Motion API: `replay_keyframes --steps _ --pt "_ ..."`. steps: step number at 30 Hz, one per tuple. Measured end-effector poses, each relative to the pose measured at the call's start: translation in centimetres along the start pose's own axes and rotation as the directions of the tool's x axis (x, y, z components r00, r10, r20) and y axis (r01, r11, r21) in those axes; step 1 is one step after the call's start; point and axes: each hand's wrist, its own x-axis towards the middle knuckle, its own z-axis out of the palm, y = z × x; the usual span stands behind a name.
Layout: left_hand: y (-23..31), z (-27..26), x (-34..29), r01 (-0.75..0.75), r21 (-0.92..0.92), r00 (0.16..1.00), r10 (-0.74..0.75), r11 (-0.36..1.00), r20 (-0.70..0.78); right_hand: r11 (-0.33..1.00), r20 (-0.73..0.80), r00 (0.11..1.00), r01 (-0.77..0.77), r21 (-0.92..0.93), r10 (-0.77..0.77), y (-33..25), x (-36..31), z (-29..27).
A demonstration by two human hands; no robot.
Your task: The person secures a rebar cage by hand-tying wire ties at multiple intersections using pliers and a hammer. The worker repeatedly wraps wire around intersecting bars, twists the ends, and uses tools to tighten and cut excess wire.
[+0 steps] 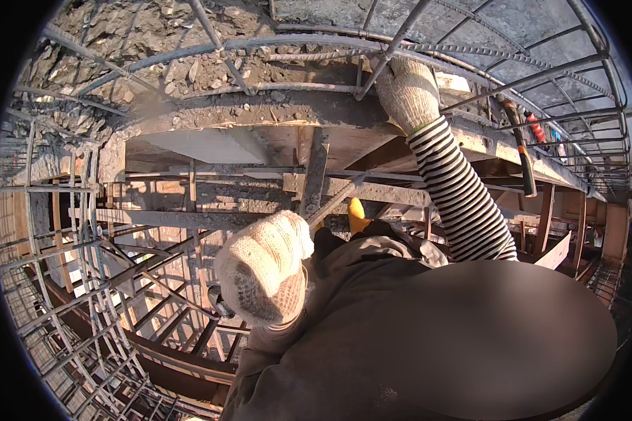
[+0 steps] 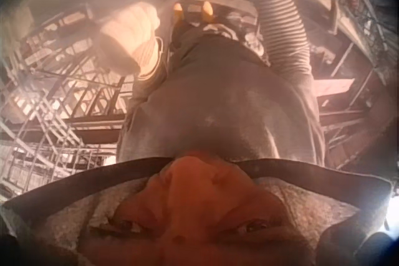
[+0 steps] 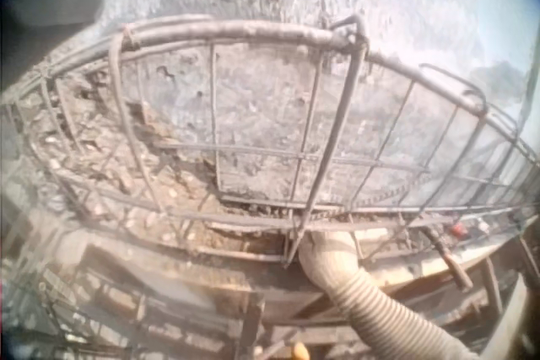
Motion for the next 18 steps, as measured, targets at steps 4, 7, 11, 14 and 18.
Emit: replay_keyframes --steps 4,7,11,14,18 --pt "-1.7 -2.4 -2.3 -0.011 -0.063 0.942 -0.010 0.998 -0.336 0.990 0.150 0.986 0.083 -0.113 -0.065 1.3 2.7 2.7" --pt "-1.5 -1.7 -1.1 0.065 -0.083 0.703 -0.104 0.994 -0.704 0.973 0.301 0.953 0.061 -0.225 0.010 0.3 4.0 2.9" --pt "-1.6 -1.3 0.7 0.162 -0.116 0.457 -0.178 0.980 -0.871 0.919 0.367 0.930 0.177 -0.352 -0.038 -0.8 5.1 3.5" --pt "-3.1 -5.3 -2.0 0.167 -0.138 0.800 -0.216 0.976 -0.560 0.940 0.424 0.901 0.219 -0.262 -0.092 0.6 4.8 4.2" --pt "-4.6 -5.2 -2.4 0.205 -0.309 0.668 -0.364 0.928 -0.649 0.919 0.294 0.899 0.374 -0.125 -0.326 2.5 3.4 3.3"
